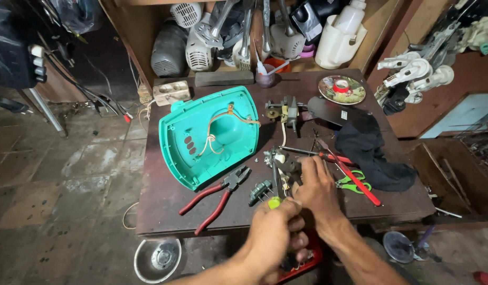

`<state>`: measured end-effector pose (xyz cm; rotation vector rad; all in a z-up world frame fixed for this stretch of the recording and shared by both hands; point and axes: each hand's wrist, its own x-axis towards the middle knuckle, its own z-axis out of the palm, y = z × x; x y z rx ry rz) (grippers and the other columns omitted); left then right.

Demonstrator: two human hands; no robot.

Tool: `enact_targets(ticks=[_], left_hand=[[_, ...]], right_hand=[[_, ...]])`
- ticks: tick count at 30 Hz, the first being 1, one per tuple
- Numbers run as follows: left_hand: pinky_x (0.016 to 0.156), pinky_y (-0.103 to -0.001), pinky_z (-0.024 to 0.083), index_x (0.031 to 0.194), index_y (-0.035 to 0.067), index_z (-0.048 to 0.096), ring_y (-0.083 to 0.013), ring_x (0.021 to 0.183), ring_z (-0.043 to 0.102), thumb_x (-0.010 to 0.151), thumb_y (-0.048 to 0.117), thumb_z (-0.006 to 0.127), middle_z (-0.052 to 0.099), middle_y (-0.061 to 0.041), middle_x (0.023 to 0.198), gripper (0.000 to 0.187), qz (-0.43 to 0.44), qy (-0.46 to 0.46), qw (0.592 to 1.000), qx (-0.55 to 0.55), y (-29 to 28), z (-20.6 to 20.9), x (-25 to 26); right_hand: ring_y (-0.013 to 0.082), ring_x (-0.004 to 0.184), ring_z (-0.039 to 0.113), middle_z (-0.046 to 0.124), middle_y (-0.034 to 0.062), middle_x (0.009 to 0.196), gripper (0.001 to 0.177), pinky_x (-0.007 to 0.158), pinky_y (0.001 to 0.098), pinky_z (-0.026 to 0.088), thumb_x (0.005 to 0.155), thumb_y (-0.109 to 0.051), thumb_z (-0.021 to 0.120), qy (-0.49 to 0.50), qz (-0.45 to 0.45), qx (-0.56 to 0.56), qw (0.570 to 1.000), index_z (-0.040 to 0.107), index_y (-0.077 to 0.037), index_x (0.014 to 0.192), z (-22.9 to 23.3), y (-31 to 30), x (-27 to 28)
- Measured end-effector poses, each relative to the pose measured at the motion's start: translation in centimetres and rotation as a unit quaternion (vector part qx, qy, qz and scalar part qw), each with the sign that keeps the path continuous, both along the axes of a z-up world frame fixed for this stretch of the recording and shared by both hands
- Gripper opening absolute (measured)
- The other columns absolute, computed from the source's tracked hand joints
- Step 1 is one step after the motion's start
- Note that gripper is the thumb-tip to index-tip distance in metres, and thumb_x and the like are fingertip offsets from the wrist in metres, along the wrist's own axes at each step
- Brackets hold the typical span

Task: The person uses pliers to strip the insulation from wires connected to a small electrical component. They then use a screwdriver to tighten a screw on the component and place it into a teal plastic housing.

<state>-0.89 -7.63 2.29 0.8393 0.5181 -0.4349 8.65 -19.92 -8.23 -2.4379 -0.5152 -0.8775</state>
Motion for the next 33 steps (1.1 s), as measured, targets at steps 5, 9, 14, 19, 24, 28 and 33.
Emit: enact_targets(ticks=[5, 9, 14, 19, 24, 28, 33], left_hand=[[0.033, -0.031, 0.024, 0.083, 0.014, 0.041, -0.0167, 0.040, 0.028, 0.095, 0.007, 0.053, 0.031, -0.006, 0.061, 0.018, -0.081, -0.019, 0.996, 0.037, 1.7, 0.4, 0.1], [0.032, -0.029, 0.027, 0.083, 0.013, 0.041, -0.0166, 0.041, 0.031, 0.093, 0.007, 0.053, 0.032, -0.007, 0.064, 0.016, -0.114, -0.033, 0.991, 0.065, 2.2, 0.4, 0.0], [0.032, -0.028, 0.025, 0.082, 0.014, 0.042, -0.0159, 0.040, 0.029, 0.094, 0.007, 0.053, 0.031, -0.005, 0.061, 0.018, -0.138, -0.032, 0.988, 0.058, 2.6, 0.2, 0.2], [0.033, -0.027, 0.025, 0.080, 0.015, 0.036, -0.0142, 0.040, 0.029, 0.097, 0.008, 0.052, 0.031, -0.003, 0.062, 0.024, -0.189, -0.053, 0.980, 0.035, 3.5, 0.0, 0.5], [0.031, -0.029, 0.027, 0.076, 0.013, 0.042, -0.0172, 0.039, 0.036, 0.096, 0.006, 0.056, 0.031, -0.003, 0.056, 0.025, -0.154, -0.063, 0.985, 0.053, 3.1, -0.6, 0.7], [0.033, -0.029, 0.026, 0.077, 0.012, 0.043, -0.0157, 0.043, 0.027, 0.092, 0.006, 0.049, 0.028, -0.003, 0.061, 0.017, -0.090, -0.019, 0.995, 0.026, 1.1, 0.5, 0.4], [0.031, -0.029, 0.027, 0.080, 0.010, 0.041, -0.0163, 0.040, 0.031, 0.093, 0.009, 0.052, 0.033, -0.006, 0.063, 0.018, -0.004, -0.007, 1.000, -0.008, -0.5, 1.8, -0.4]], right_hand=[[0.0225, 0.070, 0.055, 0.060, 0.0084, 0.085, 0.021, 0.064, 0.0367, 0.045, 0.080, 0.002, 0.057, 0.167, 0.080, 0.111, 0.976, 0.058, -0.008, 0.098, 2.7, -1.3, -1.0], [0.0201, 0.072, 0.053, 0.064, 0.0069, 0.078, 0.012, 0.066, 0.0341, 0.044, 0.088, -0.001, 0.059, 0.214, 0.114, 0.111, 0.964, 0.059, -0.008, 0.098, 2.9, -1.8, -0.9], [0.0129, 0.073, 0.055, 0.069, 0.0018, 0.079, 0.003, 0.065, 0.0312, 0.045, 0.094, -0.014, 0.061, 0.274, 0.116, 0.133, 0.945, 0.060, -0.011, 0.095, 4.1, -1.9, -1.2], [0.0132, 0.077, 0.060, 0.071, 0.0032, 0.087, 0.010, 0.068, 0.0320, 0.048, 0.095, -0.016, 0.061, 0.268, 0.143, 0.114, 0.946, 0.060, -0.009, 0.102, 3.3, -3.0, -0.4], [0.0200, 0.081, 0.064, 0.069, 0.0075, 0.090, 0.018, 0.070, 0.0342, 0.051, 0.087, 0.003, 0.058, 0.247, 0.109, 0.119, 0.955, 0.059, -0.009, 0.102, 2.9, -2.5, -0.7], [0.0302, 0.076, 0.050, 0.051, 0.0106, 0.088, 0.047, 0.063, 0.0448, 0.042, 0.061, 0.010, 0.056, 0.068, -0.015, -0.004, 0.998, 0.053, -0.004, 0.105, -0.3, -1.0, 0.0], [0.0382, 0.080, 0.053, 0.050, 0.0185, 0.089, 0.033, 0.075, 0.0497, 0.047, 0.069, 0.003, 0.057, -0.166, -0.065, -0.033, 0.983, 0.055, 0.001, 0.102, 2.1, 0.5, -0.4]])
